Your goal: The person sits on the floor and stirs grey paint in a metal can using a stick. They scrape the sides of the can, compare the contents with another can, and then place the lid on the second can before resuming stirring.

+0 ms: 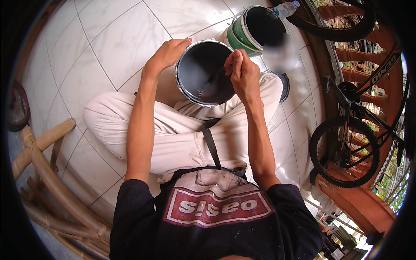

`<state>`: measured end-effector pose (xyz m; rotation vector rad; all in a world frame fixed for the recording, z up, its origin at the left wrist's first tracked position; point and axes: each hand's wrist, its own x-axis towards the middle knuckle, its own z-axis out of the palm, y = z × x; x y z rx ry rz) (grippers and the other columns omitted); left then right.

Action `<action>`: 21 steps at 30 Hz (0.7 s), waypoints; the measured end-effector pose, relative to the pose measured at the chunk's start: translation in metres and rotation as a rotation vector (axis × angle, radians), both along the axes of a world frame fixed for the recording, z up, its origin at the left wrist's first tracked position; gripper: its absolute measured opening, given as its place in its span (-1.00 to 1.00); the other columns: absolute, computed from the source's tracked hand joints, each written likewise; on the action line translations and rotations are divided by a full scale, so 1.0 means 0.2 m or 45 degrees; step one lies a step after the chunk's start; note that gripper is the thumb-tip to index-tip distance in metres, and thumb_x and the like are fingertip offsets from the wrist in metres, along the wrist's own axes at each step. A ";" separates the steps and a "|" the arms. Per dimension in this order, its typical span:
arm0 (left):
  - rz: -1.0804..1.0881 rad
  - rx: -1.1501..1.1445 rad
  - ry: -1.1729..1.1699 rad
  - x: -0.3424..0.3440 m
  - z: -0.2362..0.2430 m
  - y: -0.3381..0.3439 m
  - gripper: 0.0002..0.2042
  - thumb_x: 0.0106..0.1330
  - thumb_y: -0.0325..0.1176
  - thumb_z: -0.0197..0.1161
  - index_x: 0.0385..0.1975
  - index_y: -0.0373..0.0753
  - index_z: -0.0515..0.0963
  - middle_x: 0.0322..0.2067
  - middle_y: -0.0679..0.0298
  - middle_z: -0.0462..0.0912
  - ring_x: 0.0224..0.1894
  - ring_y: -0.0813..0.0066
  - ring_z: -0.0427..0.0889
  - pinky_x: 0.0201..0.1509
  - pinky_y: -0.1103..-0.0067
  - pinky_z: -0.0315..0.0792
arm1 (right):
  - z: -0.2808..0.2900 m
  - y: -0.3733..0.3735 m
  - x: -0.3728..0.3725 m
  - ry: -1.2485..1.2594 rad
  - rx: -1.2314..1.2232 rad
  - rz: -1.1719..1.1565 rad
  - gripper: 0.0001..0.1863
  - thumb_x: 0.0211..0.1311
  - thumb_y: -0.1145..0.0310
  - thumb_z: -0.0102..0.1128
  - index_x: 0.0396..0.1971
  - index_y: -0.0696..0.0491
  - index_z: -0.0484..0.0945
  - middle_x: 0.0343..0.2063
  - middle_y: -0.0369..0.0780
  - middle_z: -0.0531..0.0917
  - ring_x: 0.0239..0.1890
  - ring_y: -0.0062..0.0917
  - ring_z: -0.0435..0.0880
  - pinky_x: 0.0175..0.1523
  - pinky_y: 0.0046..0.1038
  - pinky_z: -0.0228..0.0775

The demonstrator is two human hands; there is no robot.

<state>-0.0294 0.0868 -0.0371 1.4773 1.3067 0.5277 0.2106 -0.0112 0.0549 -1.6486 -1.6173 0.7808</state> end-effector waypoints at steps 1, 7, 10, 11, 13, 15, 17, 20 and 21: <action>0.009 0.008 0.003 0.00 0.00 0.00 -0.43 0.70 0.10 0.04 -0.15 -0.42 0.66 -0.44 0.24 0.59 -0.30 0.40 0.46 0.01 0.41 0.49 | -0.01 0.01 -0.02 0.035 0.119 0.013 -0.53 0.87 0.20 -0.17 -0.26 0.17 0.58 -0.47 -0.22 0.70 -0.46 -0.54 0.71 -0.25 -0.47 0.57; 0.032 -0.003 -0.038 0.00 0.00 -0.01 -0.43 0.69 0.10 0.06 -0.14 -0.42 0.66 -0.48 0.27 0.55 -0.33 0.44 0.43 -0.07 0.41 0.48 | -0.02 0.01 -0.07 0.117 -0.071 0.203 -0.54 0.87 0.21 -0.16 -0.28 0.16 0.57 -0.47 -0.26 0.71 -0.42 -0.55 0.73 -0.20 -0.45 0.58; 0.005 -0.021 -0.027 0.00 -0.01 0.00 -0.43 0.69 0.10 0.07 -0.13 -0.42 0.67 -0.50 0.29 0.53 -0.35 0.44 0.43 -0.10 0.41 0.47 | 0.00 0.03 -0.07 0.096 0.012 0.086 -0.52 0.86 0.19 -0.14 -0.28 0.17 0.58 -0.42 -0.25 0.73 -0.39 -0.55 0.74 -0.20 -0.46 0.58; -0.006 -0.013 -0.025 0.00 -0.01 0.01 -0.43 0.69 0.10 0.07 -0.13 -0.42 0.67 -0.50 0.29 0.52 -0.36 0.45 0.42 -0.11 0.40 0.47 | -0.01 0.03 -0.10 0.176 0.106 0.107 -0.52 0.86 0.19 -0.15 -0.27 0.18 0.58 -0.41 -0.24 0.73 -0.39 -0.54 0.74 -0.20 -0.46 0.58; -0.028 0.003 -0.023 -0.01 -0.03 0.02 -0.43 0.70 0.10 0.06 -0.14 -0.43 0.66 -0.51 0.30 0.50 -0.36 0.45 0.41 -0.13 0.40 0.46 | -0.05 0.01 -0.14 0.251 0.139 0.249 -0.51 0.87 0.18 -0.16 -0.25 0.20 0.58 -0.36 -0.21 0.73 -0.37 -0.53 0.75 -0.19 -0.46 0.58; -0.010 -0.010 -0.008 -0.01 -0.04 0.01 -0.43 0.70 0.09 0.05 -0.16 -0.42 0.65 -0.51 0.30 0.49 -0.36 0.45 0.40 -0.13 0.40 0.46 | 0.01 -0.01 -0.15 0.308 -0.080 0.362 -0.51 0.87 0.18 -0.15 -0.28 0.18 0.57 -0.43 -0.24 0.71 -0.43 -0.56 0.71 -0.24 -0.46 0.55; 0.005 -0.003 -0.008 -0.01 -0.02 0.00 -0.44 0.71 0.09 0.05 -0.18 -0.41 0.65 -0.51 0.30 0.48 -0.36 0.45 0.39 -0.13 0.40 0.45 | 0.01 0.00 -0.09 0.222 -0.155 0.262 -0.52 0.86 0.19 -0.14 -0.28 0.17 0.58 -0.45 -0.24 0.70 -0.46 -0.55 0.70 -0.25 -0.45 0.55; 0.006 0.011 -0.011 0.01 0.01 0.00 -0.44 0.70 0.09 0.05 -0.18 -0.41 0.65 -0.51 0.29 0.47 -0.36 0.45 0.38 -0.13 0.39 0.46 | 0.00 0.03 -0.07 0.100 0.076 0.109 -0.54 0.86 0.20 -0.12 -0.27 0.17 0.59 -0.44 -0.23 0.71 -0.45 -0.51 0.71 -0.24 -0.44 0.56; -0.006 -0.003 0.001 0.00 0.00 0.00 -0.43 0.70 0.09 0.05 -0.17 -0.41 0.65 -0.51 0.29 0.47 -0.36 0.45 0.39 -0.12 0.39 0.46 | -0.01 0.02 -0.10 0.125 0.143 0.148 -0.54 0.85 0.21 -0.12 -0.26 0.18 0.59 -0.43 -0.22 0.71 -0.44 -0.50 0.72 -0.22 -0.44 0.57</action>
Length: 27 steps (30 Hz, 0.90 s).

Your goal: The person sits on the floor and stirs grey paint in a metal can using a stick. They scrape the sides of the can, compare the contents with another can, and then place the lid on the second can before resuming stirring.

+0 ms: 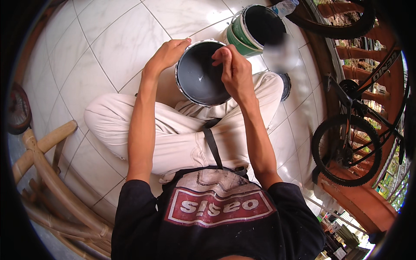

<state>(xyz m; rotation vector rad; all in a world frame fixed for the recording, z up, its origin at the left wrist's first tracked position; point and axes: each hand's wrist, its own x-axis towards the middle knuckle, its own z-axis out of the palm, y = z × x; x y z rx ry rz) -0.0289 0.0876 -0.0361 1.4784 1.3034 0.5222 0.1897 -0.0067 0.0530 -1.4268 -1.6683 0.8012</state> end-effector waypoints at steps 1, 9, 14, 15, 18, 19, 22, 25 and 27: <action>-0.013 -0.014 0.012 0.00 0.00 0.01 -0.43 0.70 0.09 0.05 -0.17 -0.41 0.65 -0.51 0.28 0.47 -0.36 0.44 0.39 -0.11 0.39 0.47 | -0.01 0.00 -0.03 0.027 0.068 0.037 -0.55 0.85 0.22 -0.11 -0.26 0.18 0.60 -0.41 -0.21 0.72 -0.43 -0.49 0.73 -0.21 -0.43 0.57; 0.012 0.018 -0.012 0.00 0.00 -0.01 -0.44 0.70 0.08 0.04 -0.14 -0.42 0.66 -0.47 0.23 0.58 -0.33 0.41 0.46 -0.06 0.38 0.49 | 0.03 0.01 0.07 -0.076 -0.107 -0.066 -0.55 0.83 0.25 -0.09 -0.30 0.20 0.60 -0.49 -0.16 0.70 -0.47 -0.42 0.71 -0.25 -0.37 0.54; 0.007 -0.006 0.004 -0.01 -0.01 0.00 -0.44 0.70 0.08 0.04 -0.15 -0.42 0.65 -0.45 0.24 0.58 -0.32 0.42 0.46 -0.05 0.39 0.49 | 0.02 -0.02 -0.04 0.119 -0.230 0.248 -0.54 0.85 0.22 -0.13 -0.29 0.18 0.57 -0.43 -0.20 0.74 -0.44 -0.53 0.74 -0.23 -0.44 0.56; 0.010 0.003 -0.006 -0.01 -0.01 -0.01 -0.44 0.69 0.08 0.04 -0.16 -0.42 0.65 -0.45 0.24 0.57 -0.31 0.42 0.46 -0.05 0.39 0.48 | 0.03 -0.02 -0.02 0.075 -0.361 0.235 -0.54 0.85 0.21 -0.12 -0.30 0.17 0.56 -0.47 -0.21 0.72 -0.48 -0.54 0.72 -0.26 -0.43 0.55; 0.046 0.016 -0.033 0.01 0.02 -0.02 -0.45 0.69 0.07 0.05 -0.18 -0.41 0.65 -0.46 0.26 0.55 -0.32 0.43 0.45 -0.07 0.39 0.47 | 0.02 0.04 0.06 -0.277 -0.079 -0.090 -0.56 0.84 0.23 -0.09 -0.28 0.16 0.61 -0.49 -0.19 0.72 -0.51 -0.48 0.72 -0.29 -0.40 0.55; 0.061 0.018 -0.041 0.02 0.03 -0.03 -0.45 0.69 0.07 0.05 -0.19 -0.41 0.65 -0.47 0.27 0.54 -0.32 0.44 0.44 -0.07 0.39 0.47 | 0.01 0.03 0.03 -0.188 -0.033 -0.057 -0.57 0.83 0.25 -0.08 -0.27 0.17 0.62 -0.48 -0.18 0.73 -0.50 -0.47 0.72 -0.28 -0.40 0.55; -0.006 0.001 -0.014 -0.01 0.00 0.00 -0.45 0.69 0.07 0.06 -0.20 -0.41 0.63 -0.48 0.27 0.53 -0.33 0.45 0.43 -0.07 0.39 0.47 | 0.03 0.00 -0.09 0.008 0.032 0.141 -0.63 0.82 0.32 -0.05 -0.22 0.21 0.62 -0.41 -0.16 0.74 -0.45 -0.43 0.71 -0.22 -0.40 0.55; -0.009 -0.040 -0.025 -0.01 0.00 0.00 -0.46 0.69 0.07 0.06 -0.21 -0.41 0.62 -0.47 0.27 0.54 -0.32 0.44 0.44 -0.05 0.39 0.47 | 0.02 -0.01 -0.05 0.129 -0.152 0.248 -0.59 0.84 0.27 -0.09 -0.26 0.19 0.59 -0.43 -0.21 0.74 -0.46 -0.52 0.68 -0.26 -0.44 0.52; 0.017 -0.027 -0.016 0.00 0.02 -0.02 -0.45 0.69 0.07 0.06 -0.19 -0.41 0.64 -0.46 0.26 0.56 -0.31 0.43 0.47 -0.04 0.39 0.48 | 0.05 0.07 0.07 -0.161 -0.352 0.060 -0.57 0.84 0.25 -0.11 -0.26 0.19 0.59 -0.43 -0.21 0.73 -0.45 -0.56 0.70 -0.28 -0.45 0.53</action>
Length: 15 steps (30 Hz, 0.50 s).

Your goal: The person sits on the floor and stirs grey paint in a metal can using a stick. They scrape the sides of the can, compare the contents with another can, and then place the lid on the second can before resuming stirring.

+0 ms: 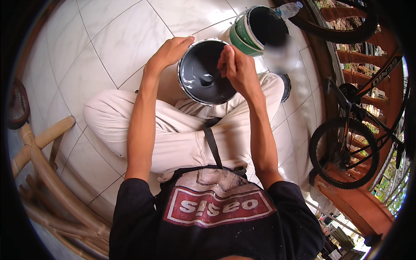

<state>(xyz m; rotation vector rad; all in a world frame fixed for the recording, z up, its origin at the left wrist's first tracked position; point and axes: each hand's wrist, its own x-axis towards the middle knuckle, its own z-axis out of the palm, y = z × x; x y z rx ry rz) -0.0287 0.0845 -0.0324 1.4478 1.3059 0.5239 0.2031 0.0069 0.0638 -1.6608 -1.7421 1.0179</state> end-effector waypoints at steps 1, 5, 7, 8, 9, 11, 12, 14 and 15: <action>0.009 0.009 0.004 0.00 0.01 0.00 -0.45 0.68 0.07 0.06 -0.18 -0.41 0.65 -0.45 0.26 0.57 -0.31 0.43 0.48 -0.04 0.39 0.48 | 0.01 0.03 0.04 -0.135 0.022 -0.022 -0.57 0.85 0.24 -0.10 -0.23 0.20 0.60 -0.41 -0.19 0.74 -0.42 -0.53 0.75 -0.27 -0.45 0.57; 0.011 0.023 0.018 0.00 0.00 0.00 -0.45 0.68 0.08 0.05 -0.06 -0.40 0.70 -0.39 0.20 0.66 -0.26 0.41 0.55 0.04 0.39 0.51 | -0.02 0.02 -0.09 0.147 0.325 -0.033 -0.56 0.85 0.25 -0.10 -0.23 0.22 0.62 -0.38 -0.16 0.76 -0.37 -0.48 0.79 -0.19 -0.44 0.60; -0.016 -0.003 0.040 -0.01 0.00 0.01 -0.44 0.68 0.08 0.05 0.02 -0.39 0.72 -0.31 0.13 0.76 -0.20 0.37 0.62 0.11 0.39 0.53 | -0.02 -0.04 -0.14 0.244 0.293 0.145 -0.54 0.85 0.25 -0.13 -0.26 0.22 0.61 -0.40 -0.18 0.74 -0.36 -0.49 0.78 -0.17 -0.44 0.60; -0.038 -0.033 0.046 -0.01 0.00 0.02 -0.44 0.68 0.09 0.05 0.04 -0.39 0.72 -0.26 0.09 0.78 -0.17 0.34 0.65 0.14 0.39 0.53 | 0.00 -0.08 -0.16 0.299 0.210 0.234 -0.53 0.86 0.24 -0.14 -0.26 0.22 0.60 -0.41 -0.19 0.74 -0.36 -0.50 0.78 -0.16 -0.44 0.59; -0.060 -0.063 0.051 -0.02 0.00 0.03 -0.43 0.68 0.09 0.06 0.07 -0.40 0.71 -0.20 0.05 0.81 -0.13 0.31 0.68 0.17 0.38 0.53 | 0.01 -0.10 -0.13 0.376 0.050 0.211 -0.51 0.86 0.22 -0.16 -0.29 0.20 0.59 -0.44 -0.22 0.72 -0.40 -0.54 0.76 -0.20 -0.46 0.59; -0.073 -0.081 0.057 -0.03 0.00 0.03 -0.42 0.68 0.09 0.06 0.17 -0.40 0.69 -0.05 0.00 0.83 -0.02 0.28 0.71 0.25 0.39 0.52 | 0.03 -0.09 -0.01 0.196 -0.067 0.060 -0.52 0.86 0.21 -0.16 -0.27 0.18 0.60 -0.46 -0.23 0.73 -0.45 -0.59 0.73 -0.26 -0.48 0.59; -0.068 -0.066 0.058 -0.02 0.02 0.02 -0.41 0.68 0.08 0.07 0.25 -0.40 0.66 0.04 -0.01 0.82 0.06 0.28 0.72 0.29 0.41 0.51 | 0.04 -0.07 0.04 0.061 -0.050 -0.031 -0.53 0.86 0.21 -0.16 -0.26 0.18 0.60 -0.46 -0.24 0.74 -0.46 -0.60 0.73 -0.28 -0.48 0.59; -0.067 -0.066 0.056 -0.02 0.02 0.02 -0.38 0.69 0.08 0.07 0.33 -0.40 0.63 0.17 -0.03 0.80 0.16 0.25 0.72 0.35 0.42 0.49 | 0.01 -0.06 0.09 0.074 0.253 -0.153 -0.54 0.85 0.20 -0.10 -0.27 0.18 0.61 -0.47 -0.17 0.74 -0.46 -0.48 0.78 -0.27 -0.42 0.59; -0.071 -0.081 0.053 -0.02 0.01 0.02 -0.38 0.69 0.09 0.07 0.34 -0.40 0.63 0.20 -0.04 0.78 0.19 0.22 0.72 0.37 0.42 0.49 | 0.00 -0.05 0.08 0.153 0.311 -0.128 -0.54 0.85 0.21 -0.11 -0.25 0.18 0.62 -0.43 -0.17 0.76 -0.43 -0.48 0.80 -0.25 -0.42 0.59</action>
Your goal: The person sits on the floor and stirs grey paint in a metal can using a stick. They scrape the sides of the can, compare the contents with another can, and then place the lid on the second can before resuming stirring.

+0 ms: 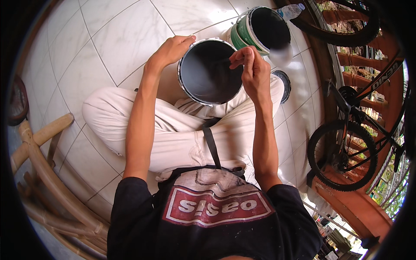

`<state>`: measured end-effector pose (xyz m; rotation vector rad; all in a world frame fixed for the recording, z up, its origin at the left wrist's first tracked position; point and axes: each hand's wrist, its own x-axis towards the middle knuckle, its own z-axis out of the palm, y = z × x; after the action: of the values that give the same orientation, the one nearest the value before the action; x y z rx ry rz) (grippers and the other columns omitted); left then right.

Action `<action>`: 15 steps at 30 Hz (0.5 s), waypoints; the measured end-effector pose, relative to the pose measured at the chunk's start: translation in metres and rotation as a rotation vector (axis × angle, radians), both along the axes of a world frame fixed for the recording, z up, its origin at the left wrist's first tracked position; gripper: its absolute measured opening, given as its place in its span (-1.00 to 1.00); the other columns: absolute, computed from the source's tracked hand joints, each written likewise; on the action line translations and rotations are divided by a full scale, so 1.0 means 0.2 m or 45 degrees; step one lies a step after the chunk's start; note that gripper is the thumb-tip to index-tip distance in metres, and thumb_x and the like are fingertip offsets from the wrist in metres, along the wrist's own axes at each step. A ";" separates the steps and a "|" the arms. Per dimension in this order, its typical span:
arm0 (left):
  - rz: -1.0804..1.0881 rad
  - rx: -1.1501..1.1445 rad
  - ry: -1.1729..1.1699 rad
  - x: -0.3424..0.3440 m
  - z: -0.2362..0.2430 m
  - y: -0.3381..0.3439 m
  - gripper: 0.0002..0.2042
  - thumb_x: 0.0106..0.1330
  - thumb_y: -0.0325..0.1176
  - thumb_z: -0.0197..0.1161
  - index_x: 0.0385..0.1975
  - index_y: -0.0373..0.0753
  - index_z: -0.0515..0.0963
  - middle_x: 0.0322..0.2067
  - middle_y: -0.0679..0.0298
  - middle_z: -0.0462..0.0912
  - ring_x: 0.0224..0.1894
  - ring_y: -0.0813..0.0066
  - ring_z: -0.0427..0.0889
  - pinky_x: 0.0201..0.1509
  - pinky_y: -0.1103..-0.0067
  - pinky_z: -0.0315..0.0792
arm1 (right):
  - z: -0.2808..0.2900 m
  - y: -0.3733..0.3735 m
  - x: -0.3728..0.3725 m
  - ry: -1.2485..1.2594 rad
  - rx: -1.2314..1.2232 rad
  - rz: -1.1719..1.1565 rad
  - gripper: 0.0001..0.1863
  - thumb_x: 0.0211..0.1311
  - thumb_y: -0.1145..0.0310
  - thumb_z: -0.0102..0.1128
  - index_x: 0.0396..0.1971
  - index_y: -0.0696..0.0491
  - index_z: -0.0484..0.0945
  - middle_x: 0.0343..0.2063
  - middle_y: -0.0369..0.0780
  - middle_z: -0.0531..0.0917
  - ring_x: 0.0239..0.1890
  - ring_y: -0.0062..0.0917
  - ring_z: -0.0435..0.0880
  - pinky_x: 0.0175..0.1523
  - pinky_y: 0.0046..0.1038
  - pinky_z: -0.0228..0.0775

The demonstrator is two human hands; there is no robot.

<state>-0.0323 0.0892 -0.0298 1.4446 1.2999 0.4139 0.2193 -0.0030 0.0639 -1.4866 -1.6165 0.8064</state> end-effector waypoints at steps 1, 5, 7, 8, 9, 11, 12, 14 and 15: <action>-0.004 -0.016 -0.003 0.00 -0.01 0.00 -0.38 0.68 0.09 0.07 0.35 -0.40 0.62 0.23 -0.06 0.77 0.22 0.20 0.72 0.38 0.42 0.48 | -0.01 0.00 -0.01 0.072 0.063 0.030 -0.55 0.86 0.22 -0.12 -0.23 0.19 0.62 -0.38 -0.16 0.79 -0.40 -0.48 0.81 -0.23 -0.43 0.60; 0.013 -0.006 0.056 0.01 0.06 -0.02 -0.42 0.68 0.10 0.06 0.18 -0.39 0.64 0.04 0.00 0.74 0.08 0.23 0.67 0.29 0.39 0.49 | -0.05 -0.03 -0.02 0.175 0.140 0.024 -0.56 0.86 0.25 -0.14 -0.20 0.21 0.63 -0.31 -0.17 0.82 -0.35 -0.49 0.84 -0.20 -0.44 0.61; 0.042 0.098 0.049 0.00 -0.02 -0.02 -0.44 0.69 0.11 0.03 -0.09 -0.37 0.66 -0.29 0.10 0.70 -0.19 0.31 0.58 0.12 0.35 0.50 | -0.06 -0.06 0.01 0.106 0.190 -0.013 -0.57 0.86 0.26 -0.14 -0.19 0.21 0.63 -0.29 -0.18 0.82 -0.33 -0.49 0.84 -0.21 -0.45 0.60; 0.050 0.134 0.043 0.01 -0.02 -0.02 -0.43 0.69 0.11 0.02 -0.20 -0.37 0.66 -0.41 0.14 0.67 -0.29 0.34 0.54 0.06 0.34 0.51 | -0.04 -0.09 0.02 0.065 0.161 -0.050 -0.58 0.85 0.27 -0.12 -0.19 0.20 0.63 -0.29 -0.16 0.82 -0.34 -0.50 0.83 -0.22 -0.46 0.59; 0.058 0.139 0.040 0.01 -0.02 -0.03 -0.43 0.69 0.11 0.02 -0.23 -0.37 0.64 -0.45 0.16 0.63 -0.31 0.35 0.51 0.03 0.34 0.50 | -0.04 -0.13 0.03 0.005 0.131 -0.053 -0.58 0.85 0.28 -0.12 -0.19 0.20 0.63 -0.30 -0.16 0.81 -0.35 -0.50 0.82 -0.23 -0.47 0.58; 0.070 0.149 0.031 0.02 -0.03 -0.03 -0.43 0.69 0.12 0.02 -0.26 -0.37 0.62 -0.48 0.19 0.59 -0.34 0.37 0.48 0.00 0.35 0.49 | -0.02 -0.19 0.04 -0.112 0.070 -0.063 -0.59 0.85 0.28 -0.11 -0.20 0.19 0.64 -0.31 -0.16 0.80 -0.39 -0.50 0.79 -0.26 -0.48 0.56; 0.073 0.154 0.025 0.02 -0.03 -0.03 -0.43 0.69 0.12 0.02 -0.25 -0.37 0.63 -0.48 0.20 0.59 -0.33 0.38 0.49 0.00 0.36 0.49 | -0.03 -0.22 0.05 -0.133 0.074 -0.032 -0.59 0.84 0.29 -0.10 -0.23 0.17 0.63 -0.34 -0.16 0.78 -0.45 -0.50 0.73 -0.30 -0.47 0.53; 0.052 0.111 0.028 0.01 -0.03 -0.01 -0.45 0.69 0.11 0.04 -0.04 -0.37 0.63 -0.24 0.12 0.65 -0.13 0.33 0.56 0.15 0.38 0.48 | -0.03 -0.28 0.05 -0.150 -0.044 -0.028 -0.59 0.84 0.29 -0.10 -0.25 0.17 0.63 -0.36 -0.16 0.77 -0.48 -0.51 0.70 -0.32 -0.46 0.52; 0.028 0.064 0.037 0.00 -0.03 0.00 -0.43 0.69 0.11 0.06 0.16 -0.38 0.63 0.00 0.05 0.71 0.08 0.27 0.63 0.29 0.40 0.46 | -0.04 -0.30 0.04 -0.157 -0.102 -0.027 -0.59 0.84 0.29 -0.10 -0.25 0.17 0.62 -0.37 -0.16 0.76 -0.49 -0.51 0.69 -0.33 -0.46 0.51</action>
<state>-0.0314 0.0893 -0.0362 1.4840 1.3378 0.4441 0.2267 -0.0622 0.0564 -1.6356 -1.6720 0.7894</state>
